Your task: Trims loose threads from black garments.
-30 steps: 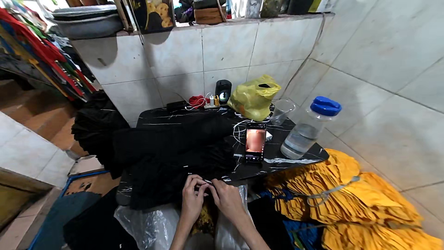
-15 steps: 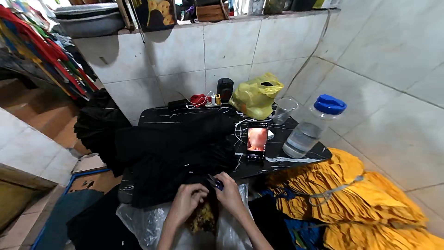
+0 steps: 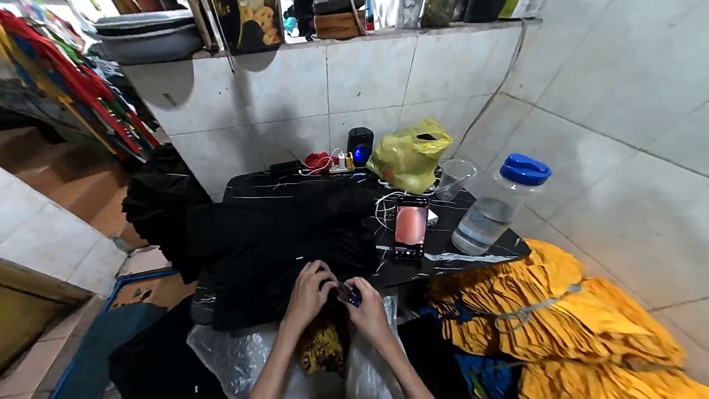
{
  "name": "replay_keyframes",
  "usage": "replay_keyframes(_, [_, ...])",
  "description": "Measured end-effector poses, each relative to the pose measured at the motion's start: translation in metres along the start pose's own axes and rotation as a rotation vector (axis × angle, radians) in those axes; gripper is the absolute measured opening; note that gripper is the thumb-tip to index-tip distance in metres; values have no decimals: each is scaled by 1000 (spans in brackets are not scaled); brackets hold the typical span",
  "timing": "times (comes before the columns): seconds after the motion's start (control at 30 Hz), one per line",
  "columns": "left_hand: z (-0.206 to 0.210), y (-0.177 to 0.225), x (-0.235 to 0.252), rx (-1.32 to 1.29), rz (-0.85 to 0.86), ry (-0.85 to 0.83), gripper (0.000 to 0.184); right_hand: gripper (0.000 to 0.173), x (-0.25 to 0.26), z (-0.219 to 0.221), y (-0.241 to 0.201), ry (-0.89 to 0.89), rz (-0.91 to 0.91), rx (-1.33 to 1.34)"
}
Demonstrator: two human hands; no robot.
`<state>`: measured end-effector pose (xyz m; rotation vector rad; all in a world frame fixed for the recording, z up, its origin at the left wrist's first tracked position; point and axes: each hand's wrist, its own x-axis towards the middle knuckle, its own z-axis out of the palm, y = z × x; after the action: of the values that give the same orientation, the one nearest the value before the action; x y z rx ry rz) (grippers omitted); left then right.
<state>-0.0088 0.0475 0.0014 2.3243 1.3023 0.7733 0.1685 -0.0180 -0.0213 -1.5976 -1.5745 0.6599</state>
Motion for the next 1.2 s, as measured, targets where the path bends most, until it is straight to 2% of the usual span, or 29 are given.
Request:
replay_keyframes(0.1, [4, -12, -10, -125, 27, 79, 17, 28, 1, 1, 2, 23, -9, 21])
replay_keyframes(0.2, [-9, -9, -19, -464, -17, 132, 10, 29, 0, 2, 4, 28, -8, 44])
replay_keyframes(0.27, [-24, -3, -24, -737, -48, 144, 7, 30, 0, 2, 7, 31, -13, 85])
replay_keyframes(0.37, [-42, 3, -38, -924, -13, 84, 9, 30, 1, 1, 12, 39, 1, 244])
replay_keyframes(0.43, [-53, 1, -49, -816, 20, -156, 14, 30, 2, -2, 14, 34, 42, 414])
replay_keyframes(0.5, [-62, 1, -54, -566, 8, -509, 16, 30, 4, -4, 17, 41, 67, 515])
replay_keyframes(0.53, [-63, 4, -53, -459, -27, -605, 18, 29, 4, -4, 18, 42, 68, 533])
replay_keyframes(0.57, [-61, 6, -52, -383, -65, -601, 20, 29, 5, -5, 18, 40, 66, 539])
replay_keyframes(0.7, [-40, 9, -37, -253, -129, -174, 17, 30, 4, -4, 15, 31, 65, 510])
replay_keyframes(0.77, [-26, 8, -25, -176, -119, -57, 19, 34, 3, -4, 13, 17, 74, 454])
replay_keyframes(0.87, [-13, 5, -7, -114, -95, 6, 35, 43, 2, -3, 11, -6, 56, 324])
replay_keyframes(1.0, [-22, -4, 12, -151, -20, 37, 52, 41, 2, -3, 12, -24, 14, 219])
replay_keyframes(1.07, [-25, -10, 16, -155, 6, 6, 44, 40, 2, -2, 13, -28, 7, 207])
replay_keyframes(1.13, [-24, -14, 18, -128, 18, -23, 19, 40, 3, 0, 14, -25, 4, 211])
replay_keyframes(1.2, [-22, -13, 19, -76, 21, -62, 13, 40, 4, 0, 14, -23, 10, 214])
